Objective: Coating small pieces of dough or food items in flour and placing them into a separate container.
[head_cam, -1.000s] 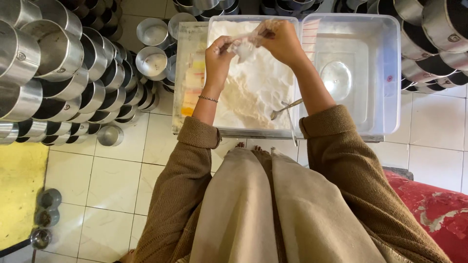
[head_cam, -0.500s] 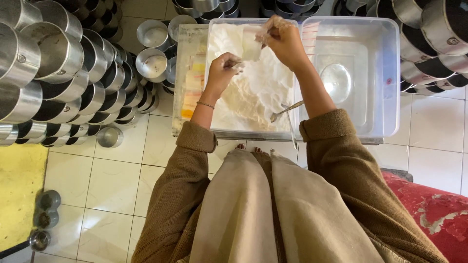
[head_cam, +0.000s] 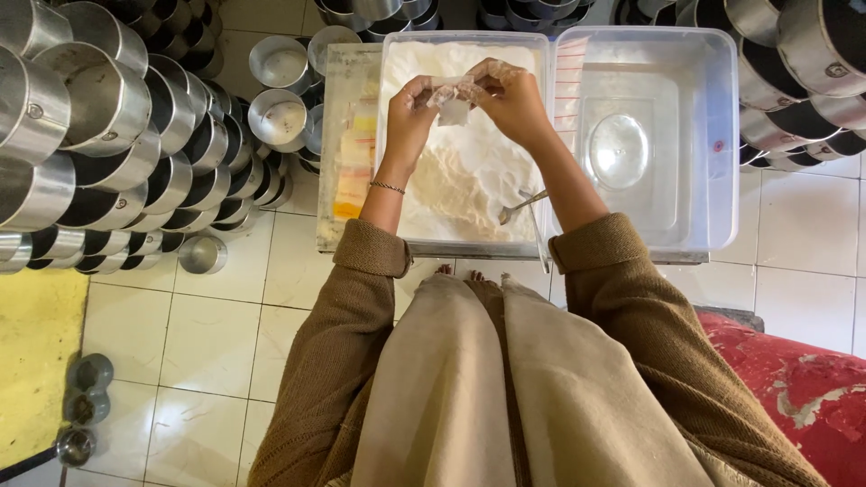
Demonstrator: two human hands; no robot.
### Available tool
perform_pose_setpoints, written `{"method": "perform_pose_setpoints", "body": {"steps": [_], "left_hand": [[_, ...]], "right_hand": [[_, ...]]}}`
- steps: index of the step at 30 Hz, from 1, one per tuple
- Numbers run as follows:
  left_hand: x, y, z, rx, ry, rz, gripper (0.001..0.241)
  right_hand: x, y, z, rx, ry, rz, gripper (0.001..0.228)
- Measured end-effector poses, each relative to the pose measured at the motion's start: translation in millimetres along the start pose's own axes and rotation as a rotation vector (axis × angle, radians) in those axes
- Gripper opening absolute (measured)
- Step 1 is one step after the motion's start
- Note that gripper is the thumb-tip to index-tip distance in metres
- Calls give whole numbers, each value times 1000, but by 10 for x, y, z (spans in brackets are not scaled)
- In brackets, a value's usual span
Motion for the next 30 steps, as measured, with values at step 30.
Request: {"method": "perform_pose_setpoints", "body": {"steps": [30], "left_hand": [[-53,-75,-6,-109,81,15,8]], "right_hand": [[-283,-28,-107,-216,-100,51,12]]}}
Point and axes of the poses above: each hand's wrist, its own z-axis towards the middle knuckle, its own y-axis out of the back of the hand, x = y × z, the point moved 4 cm from there along z, towards the middle knuckle, and after that the axes turned 2 degrees about -x, right-handed, at the moved point
